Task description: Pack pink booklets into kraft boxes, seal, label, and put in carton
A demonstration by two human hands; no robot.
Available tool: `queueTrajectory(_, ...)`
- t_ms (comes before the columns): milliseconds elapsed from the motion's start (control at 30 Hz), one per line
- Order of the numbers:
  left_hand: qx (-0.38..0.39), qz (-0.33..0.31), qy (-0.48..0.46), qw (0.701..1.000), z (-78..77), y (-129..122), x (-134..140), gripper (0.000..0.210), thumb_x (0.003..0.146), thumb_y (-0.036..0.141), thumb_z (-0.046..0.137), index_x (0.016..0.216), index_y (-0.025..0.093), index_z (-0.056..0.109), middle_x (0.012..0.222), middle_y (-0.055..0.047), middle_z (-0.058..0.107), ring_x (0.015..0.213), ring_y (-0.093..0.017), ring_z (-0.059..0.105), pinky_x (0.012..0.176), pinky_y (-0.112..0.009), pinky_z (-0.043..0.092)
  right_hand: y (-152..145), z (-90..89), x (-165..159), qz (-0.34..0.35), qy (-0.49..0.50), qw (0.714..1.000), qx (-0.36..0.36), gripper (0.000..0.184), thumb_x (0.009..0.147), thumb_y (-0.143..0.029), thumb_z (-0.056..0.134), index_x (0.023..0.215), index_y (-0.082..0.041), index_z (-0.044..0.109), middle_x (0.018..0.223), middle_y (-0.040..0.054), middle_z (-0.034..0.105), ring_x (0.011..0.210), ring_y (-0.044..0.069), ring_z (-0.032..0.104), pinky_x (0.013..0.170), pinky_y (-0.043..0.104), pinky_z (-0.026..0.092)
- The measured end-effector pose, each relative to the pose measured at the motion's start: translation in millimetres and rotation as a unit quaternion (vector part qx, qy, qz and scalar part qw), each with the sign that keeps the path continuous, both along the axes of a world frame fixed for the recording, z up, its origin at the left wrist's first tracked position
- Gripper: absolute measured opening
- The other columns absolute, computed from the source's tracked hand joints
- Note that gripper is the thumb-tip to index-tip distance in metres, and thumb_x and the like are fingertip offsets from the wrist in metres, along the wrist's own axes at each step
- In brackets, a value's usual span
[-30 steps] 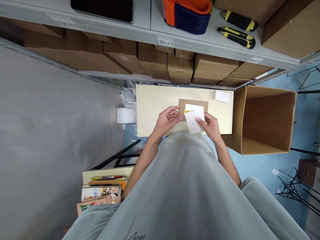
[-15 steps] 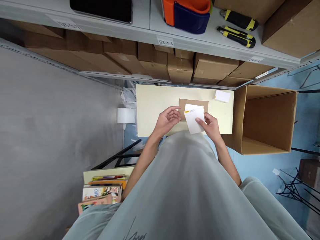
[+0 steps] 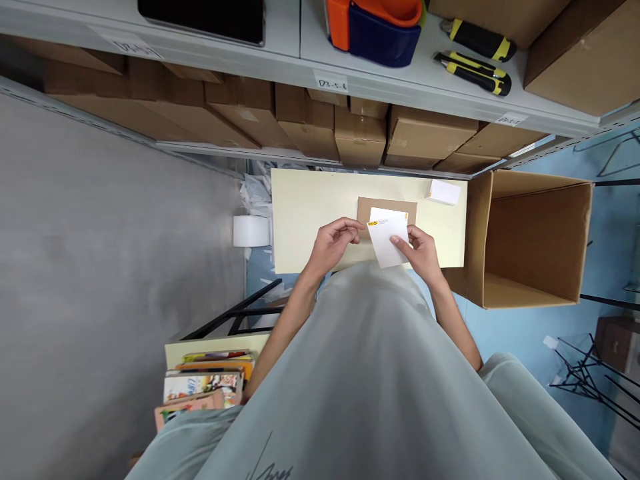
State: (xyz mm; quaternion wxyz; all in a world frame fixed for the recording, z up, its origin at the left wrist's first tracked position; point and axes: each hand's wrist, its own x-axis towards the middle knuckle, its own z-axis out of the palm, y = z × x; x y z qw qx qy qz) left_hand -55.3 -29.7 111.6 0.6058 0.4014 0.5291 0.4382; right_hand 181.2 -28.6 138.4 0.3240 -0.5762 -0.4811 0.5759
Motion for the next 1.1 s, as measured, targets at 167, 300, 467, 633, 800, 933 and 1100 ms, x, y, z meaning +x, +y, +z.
queueTrajectory(167, 0.005, -0.006, 0.010, 1.000, -9.8, -2.2, -2.0, 0.022, 0.097, 0.039, 0.072, 0.107, 0.021, 0.079, 0.059, 0.005, 0.054, 0.055, -0.012, 0.054, 0.059, -0.025, 0.049, 0.5, 2.3, -1.7, 0.002, 0.004, 1.000, 0.001, 0.052, 0.086, -0.077, 0.081, 0.090, -0.026, 0.071, 0.095, 0.0029, 0.075, 0.092, 0.023, 0.070, 0.083, 0.035, 0.058)
queueTrajectory(300, 0.035, 0.002, 0.032, 0.999, -20.8, -3.1, -1.2, 0.047, 0.096, 0.048, 0.078, 0.135, 0.023, 0.074, 0.087, -0.002, 0.073, 0.066, -0.013, 0.064, 0.064, -0.025, 0.055, 1.1, 3.0, -2.6, 0.015, -0.007, 1.000, 0.006, 0.053, 0.087, -0.079, 0.079, 0.090, -0.026, 0.071, 0.095, 0.0031, 0.075, 0.093, 0.023, 0.070, 0.083, 0.035, 0.058)
queueTrajectory(467, 0.038, 0.034, 0.028, 0.998, -22.0, -2.4, -1.2, 0.063, 0.093, 0.056, 0.083, 0.145, 0.023, 0.069, 0.106, -0.008, 0.079, 0.086, -0.019, 0.075, 0.079, -0.032, 0.063, 1.3, 3.6, -4.8, 0.007, -0.001, 1.000, -0.002, 0.053, 0.085, -0.078, 0.081, 0.090, -0.026, 0.071, 0.095, 0.0030, 0.075, 0.094, 0.024, 0.070, 0.084, 0.036, 0.059)
queueTrajectory(633, 0.033, 0.050, -0.006, 0.998, -10.2, -0.9, -4.2, 0.060, 0.090, 0.049, 0.088, 0.141, 0.023, 0.073, 0.086, -0.001, 0.075, 0.078, -0.017, 0.073, 0.079, -0.032, 0.062, 2.0, 4.5, -6.2, 0.003, 0.001, 1.000, -0.010, 0.051, 0.084, -0.076, 0.083, 0.089, -0.026, 0.071, 0.096, 0.0031, 0.076, 0.095, 0.024, 0.070, 0.085, 0.037, 0.059)
queueTrajectory(800, 0.042, 0.013, -0.054, 0.998, 2.2, -0.6, -2.6, 0.052, 0.092, 0.048, 0.086, 0.135, 0.021, 0.075, 0.095, -0.006, 0.080, 0.086, -0.019, 0.077, 0.078, -0.032, 0.061, 4.0, 5.8, -5.9, 0.007, 0.009, 1.000, -0.008, 0.053, 0.084, -0.078, 0.082, 0.088, -0.026, 0.070, 0.093, 0.0024, 0.075, 0.092, 0.023, 0.069, 0.086, 0.037, 0.059)
queueTrajectory(933, 0.046, 0.032, -0.053, 0.997, 7.5, 0.4, -1.1, 0.051, 0.089, 0.049, 0.089, 0.130, 0.021, 0.076, 0.093, -0.006, 0.080, 0.081, -0.018, 0.075, 0.072, -0.030, 0.059, 5.0, 6.2, -5.5, 0.013, 0.009, 1.000, -0.011, 0.054, 0.083, -0.078, 0.083, 0.086, -0.026, 0.069, 0.091, 0.0018, 0.074, 0.090, 0.022, 0.069, 0.086, 0.037, 0.058)
queueTrajectory(1100, 0.030, 0.021, -0.025, 0.999, 9.2, 2.6, -1.9, 0.056, 0.085, 0.050, 0.091, 0.131, 0.021, 0.075, 0.094, -0.005, 0.080, 0.079, -0.017, 0.073, 0.073, -0.030, 0.059, 5.1, 4.8, -4.5, 0.018, 0.007, 1.000, -0.009, 0.054, 0.083, -0.078, 0.082, 0.086, -0.026, 0.070, 0.092, 0.0018, 0.074, 0.091, 0.022, 0.069, 0.088, 0.037, 0.058)
